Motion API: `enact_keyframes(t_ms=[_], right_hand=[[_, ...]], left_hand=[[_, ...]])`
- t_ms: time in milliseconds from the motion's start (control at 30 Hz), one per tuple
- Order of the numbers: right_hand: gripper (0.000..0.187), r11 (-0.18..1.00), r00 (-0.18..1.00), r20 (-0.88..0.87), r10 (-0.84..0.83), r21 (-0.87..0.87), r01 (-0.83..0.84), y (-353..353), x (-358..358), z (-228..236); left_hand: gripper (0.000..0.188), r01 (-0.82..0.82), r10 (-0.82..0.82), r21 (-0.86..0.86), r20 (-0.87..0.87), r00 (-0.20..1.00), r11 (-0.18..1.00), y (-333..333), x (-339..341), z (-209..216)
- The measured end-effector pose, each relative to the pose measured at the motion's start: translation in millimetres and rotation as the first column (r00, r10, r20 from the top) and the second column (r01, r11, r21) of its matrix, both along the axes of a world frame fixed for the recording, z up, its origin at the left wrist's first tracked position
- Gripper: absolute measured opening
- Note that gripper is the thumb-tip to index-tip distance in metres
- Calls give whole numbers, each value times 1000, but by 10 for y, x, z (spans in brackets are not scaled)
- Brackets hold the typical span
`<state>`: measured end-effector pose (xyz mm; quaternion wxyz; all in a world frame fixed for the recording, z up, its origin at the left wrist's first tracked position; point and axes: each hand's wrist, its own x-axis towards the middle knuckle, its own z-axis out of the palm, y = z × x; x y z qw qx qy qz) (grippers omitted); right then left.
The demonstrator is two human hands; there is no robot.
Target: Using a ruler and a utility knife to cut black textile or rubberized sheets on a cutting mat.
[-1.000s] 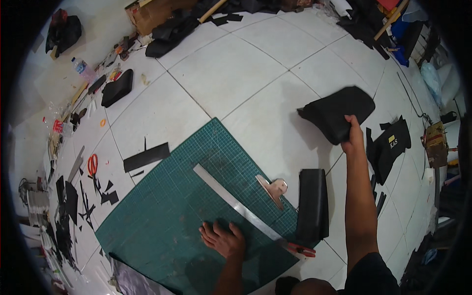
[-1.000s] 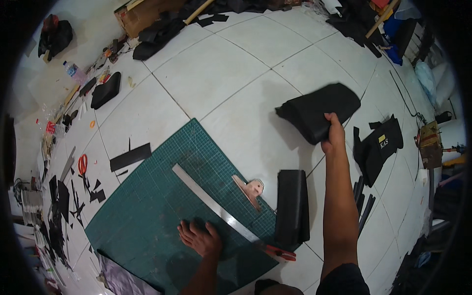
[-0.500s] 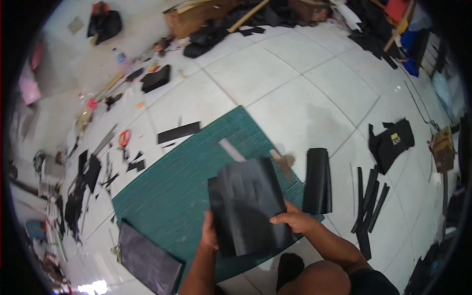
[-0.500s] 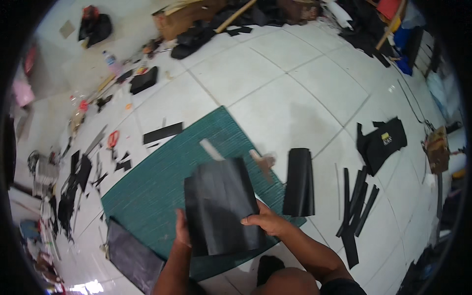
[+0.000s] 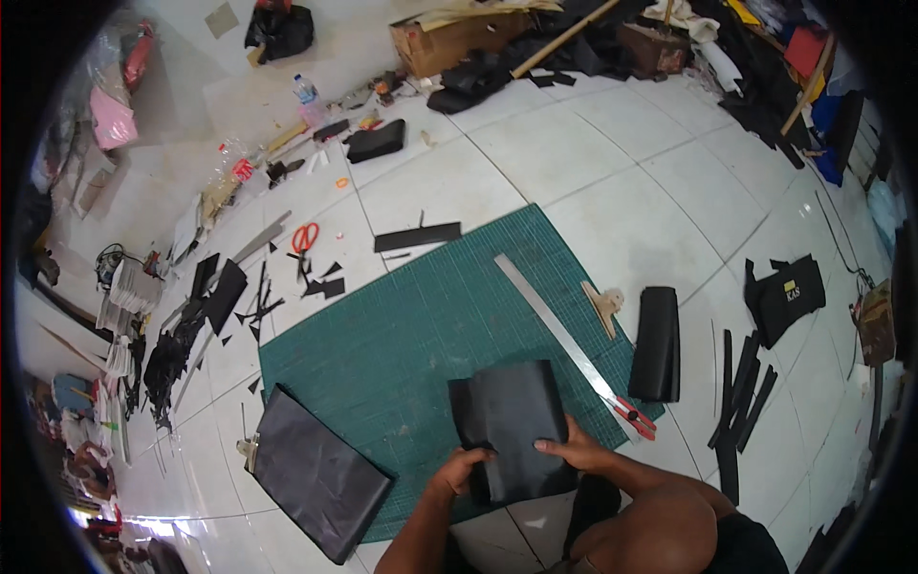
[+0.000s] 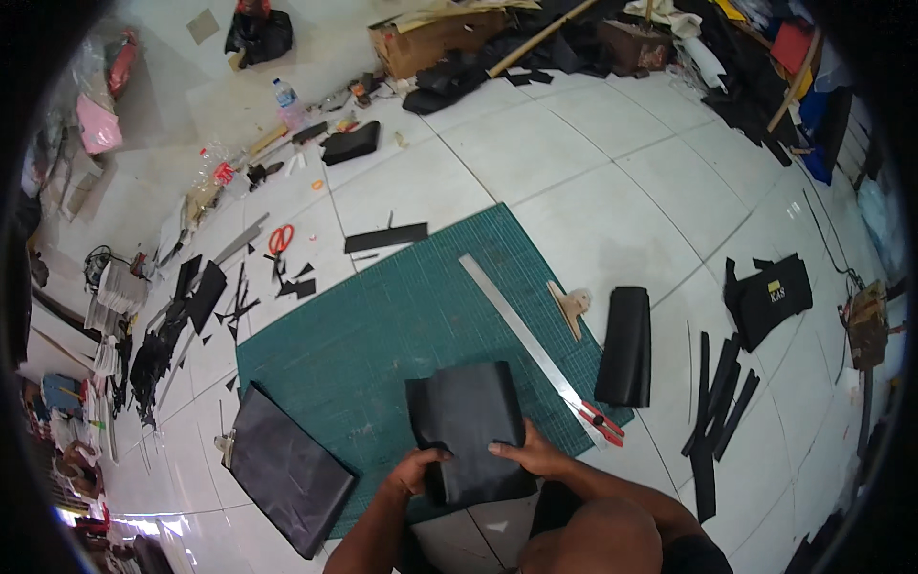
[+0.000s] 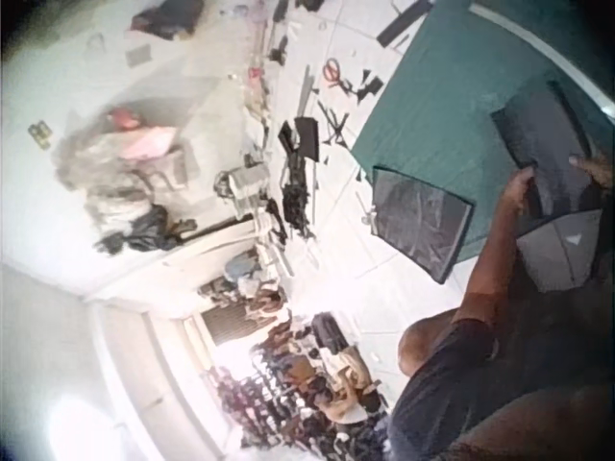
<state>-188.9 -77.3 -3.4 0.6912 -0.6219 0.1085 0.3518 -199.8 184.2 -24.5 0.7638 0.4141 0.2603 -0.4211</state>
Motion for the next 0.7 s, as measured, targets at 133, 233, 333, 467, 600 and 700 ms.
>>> enact_keyframes(t_ms=[133, 233, 333, 467, 600, 700], right_hand=[[102, 974, 966, 257, -29, -211, 85, 63, -63, -85], [102, 979, 966, 258, -25, -190, 76, 66, -52, -6], [101, 989, 958, 284, 33, -148, 9, -6, -37, -2], [99, 965, 991, 129, 19, -260, 16, 58, -30, -252], [99, 980, 996, -81, -46, -197, 30, 95, 70, -151], [99, 966, 998, -59, -10, -257, -6, 79, 53, -201]], left_hand=[[77, -13, -12, 240, 103, 995, 971, -201, 76, 34], [77, 156, -231, 417, 135, 964, 896, -232, 160, 176], [77, 33, -63, 126, 238, 969, 992, -154, 80, 114], [77, 3, -15, 135, 83, 996, 991, -194, 30, -87], [81, 104, -106, 214, 2, 994, 971, -220, -27, -187], [84, 129, -121, 213, -50, 991, 968, -211, -50, -431]])
